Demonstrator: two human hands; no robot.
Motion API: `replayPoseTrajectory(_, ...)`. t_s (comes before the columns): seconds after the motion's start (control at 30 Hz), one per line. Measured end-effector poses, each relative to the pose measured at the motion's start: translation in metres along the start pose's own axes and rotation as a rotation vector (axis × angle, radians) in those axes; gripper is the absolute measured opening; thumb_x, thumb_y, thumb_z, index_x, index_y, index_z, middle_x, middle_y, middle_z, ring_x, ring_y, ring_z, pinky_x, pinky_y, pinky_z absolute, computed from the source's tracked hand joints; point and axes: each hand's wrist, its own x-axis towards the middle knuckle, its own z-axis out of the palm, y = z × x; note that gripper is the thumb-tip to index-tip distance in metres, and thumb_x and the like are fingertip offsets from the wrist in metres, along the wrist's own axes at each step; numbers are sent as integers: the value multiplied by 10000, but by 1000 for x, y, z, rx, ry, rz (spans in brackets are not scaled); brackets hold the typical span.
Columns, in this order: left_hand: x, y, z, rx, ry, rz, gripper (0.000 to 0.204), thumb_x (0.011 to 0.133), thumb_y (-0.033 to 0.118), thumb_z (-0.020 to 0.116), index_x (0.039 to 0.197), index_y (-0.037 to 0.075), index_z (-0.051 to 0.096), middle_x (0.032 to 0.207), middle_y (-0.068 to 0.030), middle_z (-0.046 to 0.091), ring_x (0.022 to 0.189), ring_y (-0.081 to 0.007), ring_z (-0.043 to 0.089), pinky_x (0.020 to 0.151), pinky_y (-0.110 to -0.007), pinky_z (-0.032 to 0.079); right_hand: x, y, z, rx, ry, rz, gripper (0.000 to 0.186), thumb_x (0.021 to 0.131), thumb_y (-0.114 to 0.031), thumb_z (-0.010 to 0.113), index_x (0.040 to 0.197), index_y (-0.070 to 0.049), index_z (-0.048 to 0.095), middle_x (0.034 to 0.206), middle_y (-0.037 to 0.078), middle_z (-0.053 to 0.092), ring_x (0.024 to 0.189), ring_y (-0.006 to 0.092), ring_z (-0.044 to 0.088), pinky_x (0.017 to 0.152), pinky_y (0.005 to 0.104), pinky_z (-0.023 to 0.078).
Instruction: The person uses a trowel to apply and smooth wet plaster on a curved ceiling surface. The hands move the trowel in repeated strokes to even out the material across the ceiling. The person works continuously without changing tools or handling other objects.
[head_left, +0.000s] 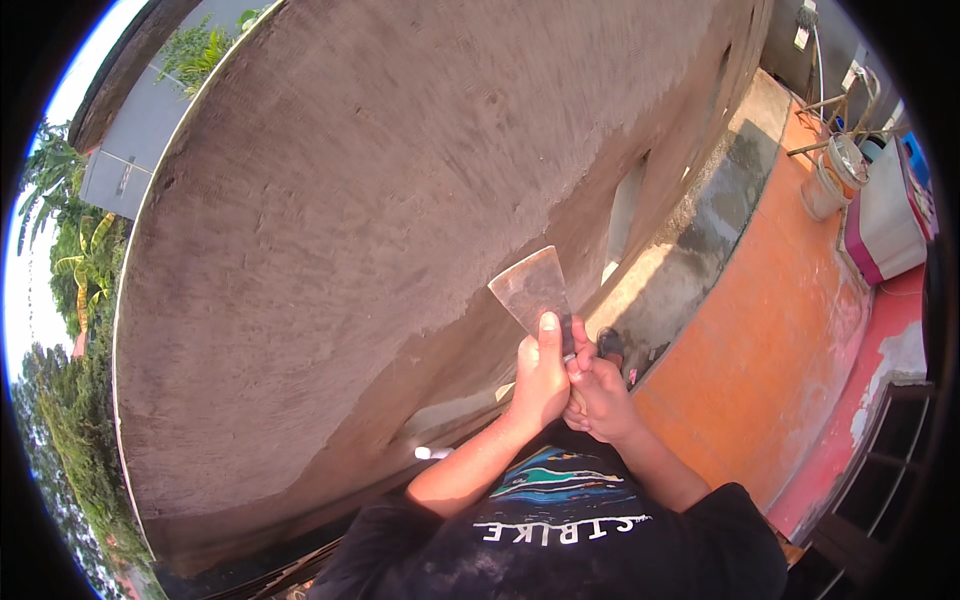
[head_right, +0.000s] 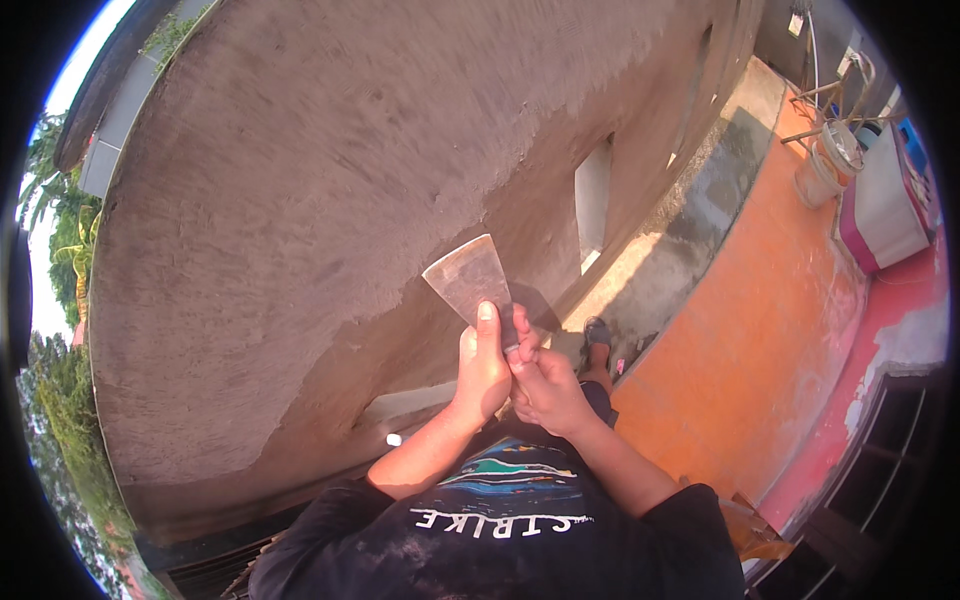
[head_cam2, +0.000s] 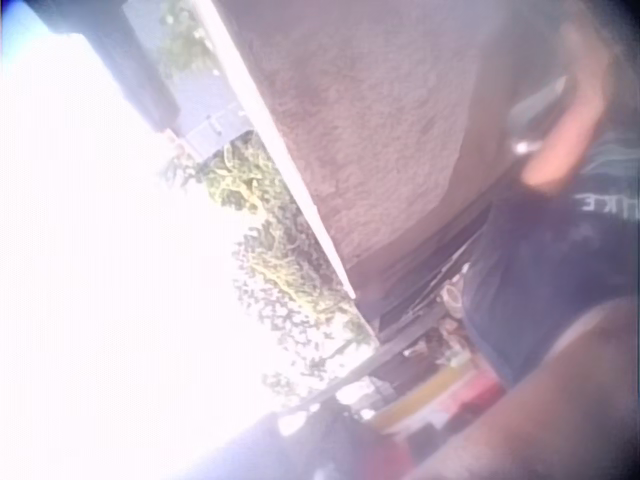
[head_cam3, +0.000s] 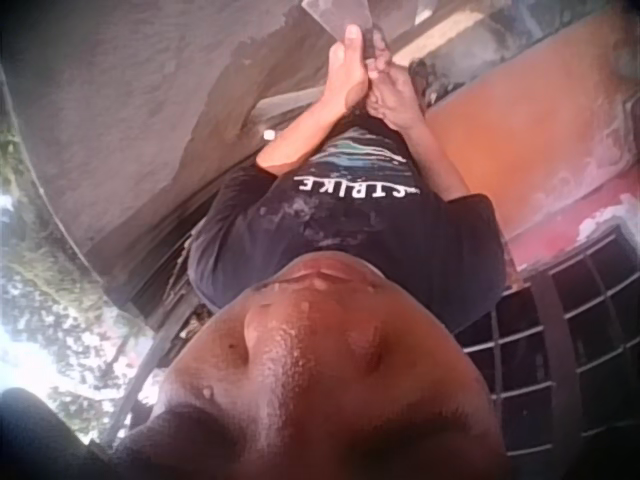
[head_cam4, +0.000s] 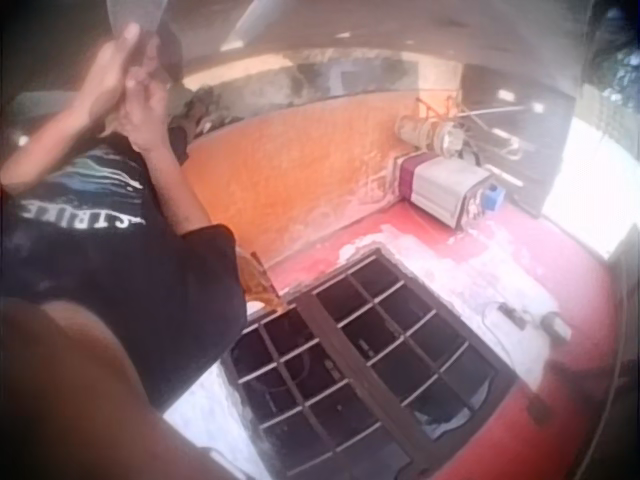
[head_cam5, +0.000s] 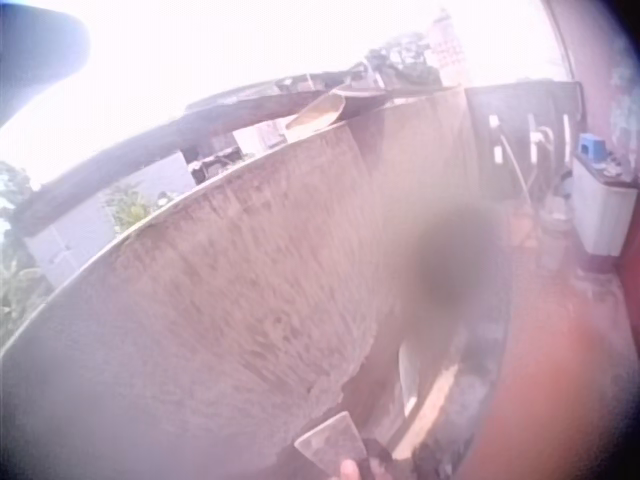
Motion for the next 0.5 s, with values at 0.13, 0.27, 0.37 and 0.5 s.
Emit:
replayPoseTrajectory(0.13,12,37,0,-23,-57,130,564,1047,534,295,927,28,514,695,-30,529,638,-84,481,581,-232,410,19,-23,18,-32,-139,-105,186,1051,-261,471,924,-135,420,607,-15,434,436,46,369,394,208,301)
replayPoseTrajectory(0.27,13,46,7,4,-87,194,574,1049,534,274,921,29,516,691,-19,535,632,-82,484,570,-231,415,15,-37,19,-99,-138,-123,203,1049,-282,473,929,-131,410,618,-10,453,426,52,374,387,212,310)
replayPoseTrajectory(0.37,1,26,13,123,-56,88,592,1053,532,222,939,33,520,700,-27,552,650,-94,506,590,-247,427,-7,-28,9,-15,-4,-17,221,1046,-276,481,903,-119,421,596,-11,448,420,58,386,370,216,307)
replayPoseTrajectory(0.5,-7,-5,6,-18,-20,24,587,1056,522,224,935,29,519,694,-22,544,645,-95,500,602,-250,425,-13,-8,-10,-81,-32,55,182,1049,-256,472,941,-115,436,626,2,474,417,62,392,362,211,297)
